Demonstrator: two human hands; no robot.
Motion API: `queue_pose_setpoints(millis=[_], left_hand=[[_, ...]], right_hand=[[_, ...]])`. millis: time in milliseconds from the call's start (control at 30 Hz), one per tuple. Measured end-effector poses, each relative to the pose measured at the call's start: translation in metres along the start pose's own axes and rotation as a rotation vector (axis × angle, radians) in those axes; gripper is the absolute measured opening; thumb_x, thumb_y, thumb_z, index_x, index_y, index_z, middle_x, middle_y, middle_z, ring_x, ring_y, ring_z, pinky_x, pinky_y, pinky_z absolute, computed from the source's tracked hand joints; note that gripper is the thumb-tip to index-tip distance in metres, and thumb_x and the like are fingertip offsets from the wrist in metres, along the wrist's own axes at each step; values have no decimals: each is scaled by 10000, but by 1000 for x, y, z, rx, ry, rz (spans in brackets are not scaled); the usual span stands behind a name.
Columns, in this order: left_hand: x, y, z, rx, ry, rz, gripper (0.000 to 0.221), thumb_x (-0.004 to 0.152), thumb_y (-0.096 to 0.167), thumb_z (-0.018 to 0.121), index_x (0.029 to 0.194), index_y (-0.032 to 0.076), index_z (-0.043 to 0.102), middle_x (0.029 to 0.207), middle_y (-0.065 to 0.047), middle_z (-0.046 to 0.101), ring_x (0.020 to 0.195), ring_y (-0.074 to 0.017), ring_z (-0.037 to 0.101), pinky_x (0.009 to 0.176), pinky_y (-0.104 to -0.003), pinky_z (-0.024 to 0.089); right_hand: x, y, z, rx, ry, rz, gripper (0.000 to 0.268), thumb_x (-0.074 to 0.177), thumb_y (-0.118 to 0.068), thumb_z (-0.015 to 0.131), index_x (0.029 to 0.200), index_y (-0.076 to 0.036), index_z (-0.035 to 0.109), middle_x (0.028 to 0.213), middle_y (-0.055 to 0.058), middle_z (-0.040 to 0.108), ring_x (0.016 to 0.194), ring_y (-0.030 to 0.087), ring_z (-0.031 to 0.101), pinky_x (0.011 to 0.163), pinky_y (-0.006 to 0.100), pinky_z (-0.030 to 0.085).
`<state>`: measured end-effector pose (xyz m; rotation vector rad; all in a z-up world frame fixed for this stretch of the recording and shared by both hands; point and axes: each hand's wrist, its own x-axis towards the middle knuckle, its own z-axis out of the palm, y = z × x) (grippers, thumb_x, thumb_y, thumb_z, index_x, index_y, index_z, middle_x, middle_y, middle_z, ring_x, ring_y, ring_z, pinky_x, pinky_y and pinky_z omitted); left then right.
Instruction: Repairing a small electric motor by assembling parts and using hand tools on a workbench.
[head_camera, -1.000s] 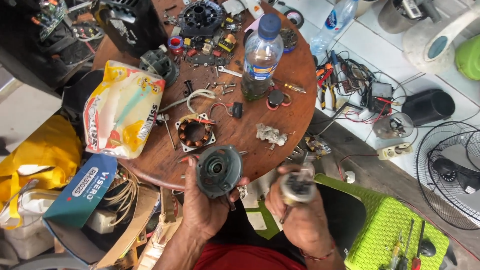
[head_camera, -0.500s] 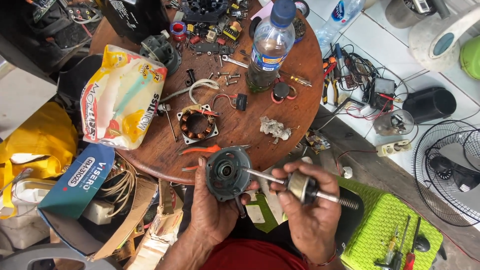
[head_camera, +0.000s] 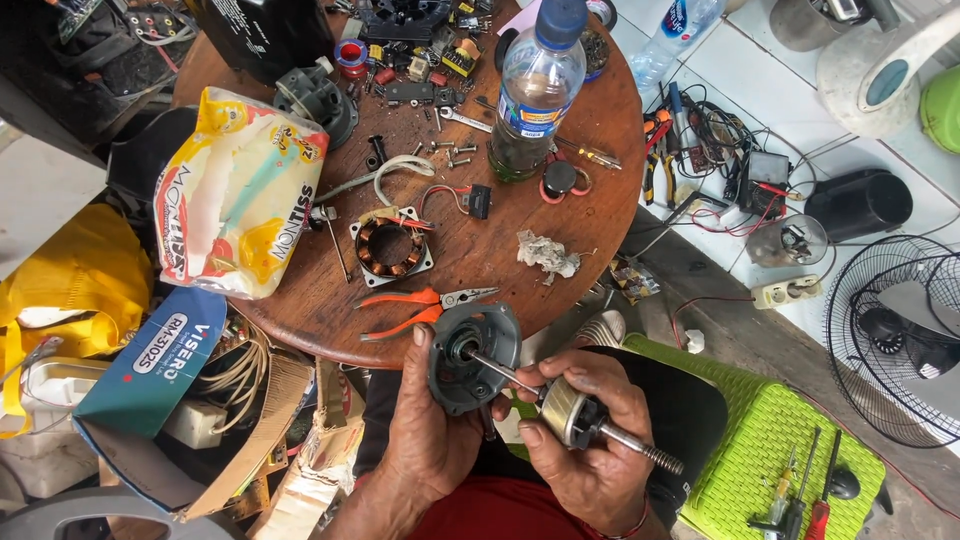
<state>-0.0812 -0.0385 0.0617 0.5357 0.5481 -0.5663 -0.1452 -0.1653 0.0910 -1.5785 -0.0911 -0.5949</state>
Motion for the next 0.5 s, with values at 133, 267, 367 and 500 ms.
queue_pose_setpoints(millis=[133,267,367,500], left_hand=[[4,-2,-3,127,155,24,515,871,545,609,1174,133,676,990,-45,719,716,-160,575,464,-314,333],[-1,4,0,147,34,-48,609,850,533,605,1169,21,685,996,-163,722,814,-251,641,641,-372,443],[-7,0,8,135,-10,-75,629,825,433,629,1248,-31,678,1190,-211,741,1081,-319,690,966,-437,536],[-9,-3,14,191,-82,41,599,838,330,663,1295,-58,669,1237,-203,746,1134,-307,698,1040,-423,521]], right_hand=[[11,3,-18,-193,-200,-127,512,892,-129,814,1315,-91,529,1227,191,667,1126,282,772,1038,361,665],[17,15,-24,-418,-471,-339,587,911,-222,871,1355,-73,516,1371,181,631,1306,373,680,1135,541,569],[11,24,-13,-603,-387,-384,526,916,-364,829,1274,-77,571,1318,122,653,1241,299,682,1150,603,471],[-19,39,-12,-758,-101,-176,648,830,-588,776,1298,-161,642,1312,127,456,1242,279,579,1100,407,564]])
